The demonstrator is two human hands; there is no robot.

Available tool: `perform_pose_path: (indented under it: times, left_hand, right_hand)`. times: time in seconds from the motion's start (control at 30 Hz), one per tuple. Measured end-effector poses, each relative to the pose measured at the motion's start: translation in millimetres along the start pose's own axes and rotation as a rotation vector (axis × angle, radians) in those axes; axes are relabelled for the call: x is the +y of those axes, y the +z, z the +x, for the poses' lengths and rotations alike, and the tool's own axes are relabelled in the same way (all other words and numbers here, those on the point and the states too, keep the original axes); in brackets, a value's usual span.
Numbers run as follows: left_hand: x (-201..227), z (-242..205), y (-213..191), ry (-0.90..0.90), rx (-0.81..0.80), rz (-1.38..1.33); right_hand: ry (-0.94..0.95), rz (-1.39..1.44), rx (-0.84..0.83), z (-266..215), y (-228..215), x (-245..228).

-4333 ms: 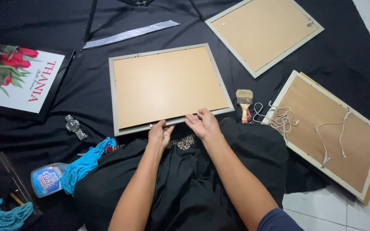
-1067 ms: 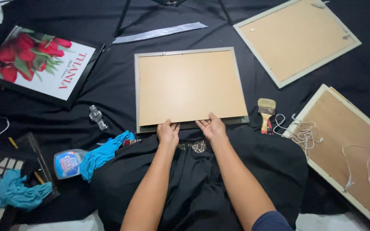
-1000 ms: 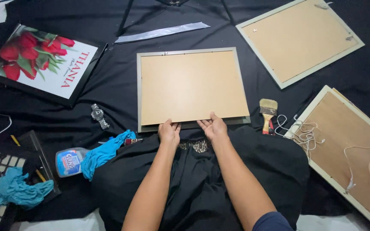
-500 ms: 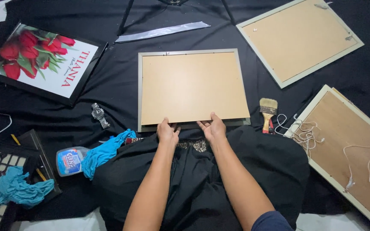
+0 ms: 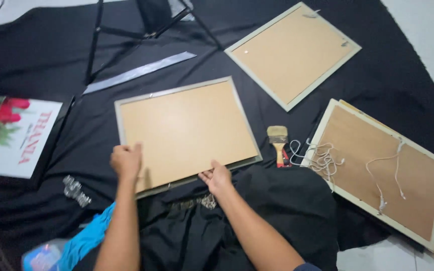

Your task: Disassembling a picture frame to remove the artwork and cleaning the glass with a brush and cloth.

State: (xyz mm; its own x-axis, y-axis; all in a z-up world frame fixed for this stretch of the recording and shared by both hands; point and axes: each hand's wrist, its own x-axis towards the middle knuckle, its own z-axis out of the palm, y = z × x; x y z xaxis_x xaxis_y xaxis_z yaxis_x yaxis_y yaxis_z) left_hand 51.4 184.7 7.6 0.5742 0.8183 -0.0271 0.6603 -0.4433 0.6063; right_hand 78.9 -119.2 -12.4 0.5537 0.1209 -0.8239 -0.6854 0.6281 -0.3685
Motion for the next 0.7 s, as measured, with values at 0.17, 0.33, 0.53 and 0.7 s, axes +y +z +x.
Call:
perform_pose_path:
  times: [0.17,0.33,0.53,0.7]
  left_hand:
    - [-13.3,53.6,1.6,0.007,-0.015,0.227]
    - [14.0,57.6,-5.1,-0.015,-0.114,0.170]
    - [21.6,60.5,5.8,0.027,-0.021,0.188]
    - [40.9,44.6,-13.3,0.128,0.009,0.268]
  right_hand:
    - [0.011,-0.068,0.071,-21.8,7.7,-6.9]
    - [-0.032,-0.155,0.134,-26.8,15.2,-1.1]
    - [-0.048,-0.165,0.174,-30.0,17.9,1.2]
    - [-0.100,-0.024,0.034,-59.6,24.6,-5.8]
